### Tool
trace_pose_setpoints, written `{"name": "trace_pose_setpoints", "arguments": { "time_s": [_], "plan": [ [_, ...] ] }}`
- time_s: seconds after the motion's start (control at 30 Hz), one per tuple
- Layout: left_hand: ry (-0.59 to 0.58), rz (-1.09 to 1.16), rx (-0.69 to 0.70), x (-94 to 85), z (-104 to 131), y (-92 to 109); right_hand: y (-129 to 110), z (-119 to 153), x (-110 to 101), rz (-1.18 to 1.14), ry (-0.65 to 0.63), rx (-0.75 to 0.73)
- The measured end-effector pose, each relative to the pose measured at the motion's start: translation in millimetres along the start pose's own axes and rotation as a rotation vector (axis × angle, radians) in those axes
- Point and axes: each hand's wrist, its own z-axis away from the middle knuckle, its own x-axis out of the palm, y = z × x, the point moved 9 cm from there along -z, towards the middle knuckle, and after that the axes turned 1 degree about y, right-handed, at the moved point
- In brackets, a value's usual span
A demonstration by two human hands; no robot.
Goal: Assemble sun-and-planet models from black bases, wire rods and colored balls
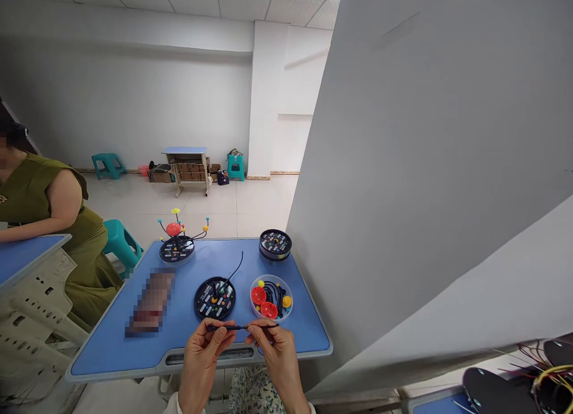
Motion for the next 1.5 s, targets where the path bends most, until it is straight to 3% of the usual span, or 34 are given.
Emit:
{"name": "trace_pose_setpoints", "arguments": {
  "time_s": [0.47, 0.7, 1.0, 1.13, 1.23, 1.37, 1.5],
  "plan": [
    [-0.038, -0.021, -0.071, 0.0, 1.8, -15.9, 0.7, 10.4, -1.4, 0.038, 0.012, -0.035],
    [-0.063, -0.084, -0.031, -6.2, -11.9, -8.3, 13.0, 1.9, 17.5, -0.016, -0.053, 0.017],
    [-0.154, -0.529, 0.271, -32.3, -42.7, 42.2, -4.0, -40.3, 38.7, 0.000, -0.143, -0.038],
    [0.023, -0.731, 0.514, -34.2, -56.1, 60.1, -10.7, -59.2, 48.2, -0.026, -0.102, -0.091],
    [0.151, -0.766, 0.646, -27.9, -66.4, 69.2, -17.1, -63.1, 60.4, 0.084, -0.100, -0.225],
    [0.201, -0.816, 0.693, -16.5, -78.1, 69.0, -19.4, -55.6, 88.5, 0.292, -0.251, -0.417],
    [0.184, -0.836, 0.652, -14.5, -82.9, 61.7, -13.5, -55.7, 98.7, 0.370, -0.293, -0.476]
  ]
}}
